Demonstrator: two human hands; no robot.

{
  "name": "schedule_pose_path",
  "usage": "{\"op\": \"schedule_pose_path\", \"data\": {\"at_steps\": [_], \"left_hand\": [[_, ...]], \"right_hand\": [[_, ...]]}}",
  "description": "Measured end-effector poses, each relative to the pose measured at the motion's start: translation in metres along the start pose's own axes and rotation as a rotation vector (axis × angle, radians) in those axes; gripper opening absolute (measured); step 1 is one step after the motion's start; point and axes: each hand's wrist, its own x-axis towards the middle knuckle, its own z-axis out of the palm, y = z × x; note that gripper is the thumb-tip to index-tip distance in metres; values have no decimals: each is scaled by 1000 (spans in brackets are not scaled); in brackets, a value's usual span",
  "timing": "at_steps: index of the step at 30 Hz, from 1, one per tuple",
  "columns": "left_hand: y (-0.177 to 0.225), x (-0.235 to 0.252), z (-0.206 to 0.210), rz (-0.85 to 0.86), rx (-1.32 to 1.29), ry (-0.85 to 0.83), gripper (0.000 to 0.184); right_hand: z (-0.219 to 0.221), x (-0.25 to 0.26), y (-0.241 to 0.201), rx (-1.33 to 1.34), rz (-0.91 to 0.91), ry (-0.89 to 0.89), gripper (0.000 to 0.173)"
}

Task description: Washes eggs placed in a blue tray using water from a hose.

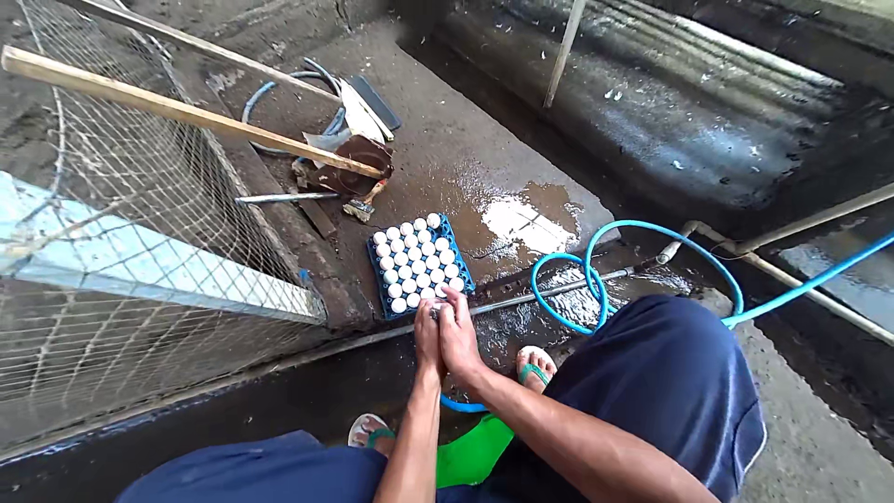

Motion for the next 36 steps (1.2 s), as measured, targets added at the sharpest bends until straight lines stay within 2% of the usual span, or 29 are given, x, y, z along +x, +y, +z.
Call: {"op": "schedule_pose_path", "data": {"at_steps": [1, 3, 5, 8, 10, 12, 13, 15, 17, 21, 26, 28, 30, 33, 34, 36], "left_hand": [[1, -2, -2, -47, -17, -26, 42], [8, -4, -4, -191, -44, -60, 49], [9, -5, -4, -190, -169, -141, 53], [7, 1, -17, -180, -324, -375, 56], [7, 4, -19, -194, -300, -366, 43], [5, 6, -14, -161, -158, -226, 34], [5, 7, -12, -144, -101, -156, 37], [7, 4, -13, -99, -118, -190, 49], [13, -1, -12, -94, -155, -222, 54], [3, 3, -8, -104, -186, -205, 46], [5, -1, -11, -117, -271, -284, 51], [1, 1, -10, -159, -314, -277, 43], [3, 3, -11, -158, -330, -260, 42], [5, -3, -6, -84, -355, -215, 45], [7, -6, -5, -89, -343, -209, 47], [9, -6, -8, -145, -249, -237, 48]], "right_hand": [[-2, 1, 2, -6, 6, -1, 47], [-9, 26, 1, 48, 164, 6, 49], [-15, 48, 1, 178, 340, 14, 47], [-21, 57, -2, 286, 356, 78, 42], [-25, 58, -6, 308, 290, 99, 42], [-20, 43, -9, 159, 101, 65, 45], [-16, 30, -10, 56, -17, 20, 48], [-9, 6, -2, -96, -214, -57, 55], [-8, 4, 5, -164, -295, -45, 53], [-9, 25, -8, -128, -63, -19, 44], [-16, 40, -9, 68, 152, 4, 36], [-19, 43, -10, 115, 185, 10, 34], [-15, 33, -9, 9, 5, 57, 35], [-13, 12, -1, -317, -474, -68, 46], [-13, 11, 3, -387, -559, -69, 51], [-16, 17, 1, -335, -461, -39, 56]]}}
